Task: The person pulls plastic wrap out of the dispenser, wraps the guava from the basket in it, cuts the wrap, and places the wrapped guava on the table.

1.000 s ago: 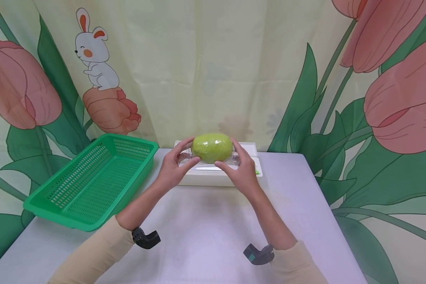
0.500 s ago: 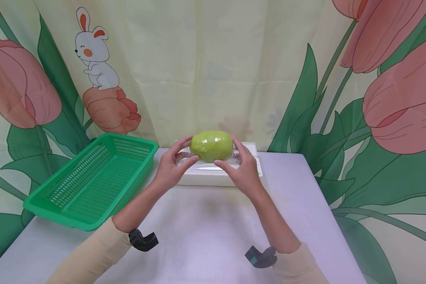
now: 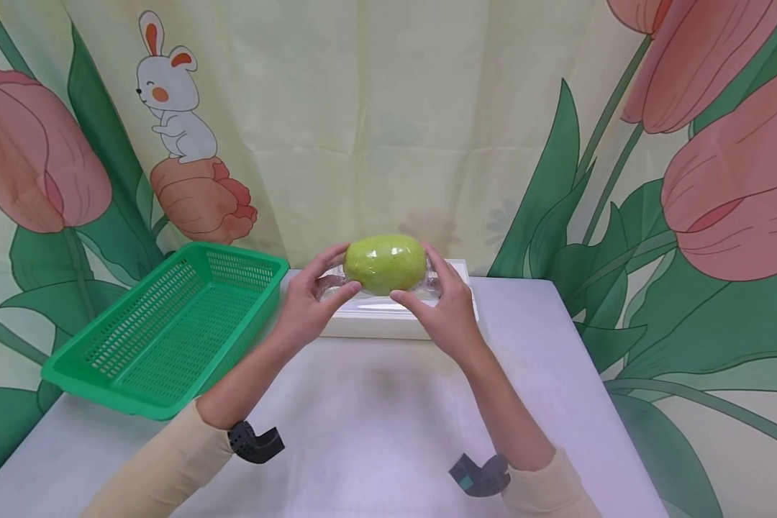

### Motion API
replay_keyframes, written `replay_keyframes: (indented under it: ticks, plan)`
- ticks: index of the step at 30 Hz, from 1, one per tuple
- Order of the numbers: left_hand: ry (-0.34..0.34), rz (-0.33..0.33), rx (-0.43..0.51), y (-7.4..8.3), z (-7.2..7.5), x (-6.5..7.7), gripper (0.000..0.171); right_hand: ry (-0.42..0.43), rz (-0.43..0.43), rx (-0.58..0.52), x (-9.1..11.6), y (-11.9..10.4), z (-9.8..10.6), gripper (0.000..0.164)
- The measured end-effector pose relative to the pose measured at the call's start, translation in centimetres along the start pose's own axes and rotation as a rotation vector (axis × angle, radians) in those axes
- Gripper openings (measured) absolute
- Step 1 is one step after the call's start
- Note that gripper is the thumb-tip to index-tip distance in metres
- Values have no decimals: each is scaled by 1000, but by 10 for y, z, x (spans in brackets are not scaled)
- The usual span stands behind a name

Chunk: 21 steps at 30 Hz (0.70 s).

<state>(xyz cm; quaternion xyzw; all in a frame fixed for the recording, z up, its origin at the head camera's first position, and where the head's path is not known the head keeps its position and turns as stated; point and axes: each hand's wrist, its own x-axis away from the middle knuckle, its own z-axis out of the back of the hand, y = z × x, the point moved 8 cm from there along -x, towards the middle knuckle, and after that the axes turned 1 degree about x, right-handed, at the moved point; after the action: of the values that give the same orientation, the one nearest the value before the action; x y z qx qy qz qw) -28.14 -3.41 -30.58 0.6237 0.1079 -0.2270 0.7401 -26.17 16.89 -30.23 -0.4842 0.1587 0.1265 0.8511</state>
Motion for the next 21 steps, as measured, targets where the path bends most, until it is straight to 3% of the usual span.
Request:
replay_keyframes:
  ticks: [13, 21]
  plan:
    - [2, 18, 36, 6, 2, 4, 57, -48, -54, -45, 3, -3, 1, 81]
    - [-25, 111, 60, -4, 0, 5, 54, -97, -142, -55, 3, 5, -3, 82]
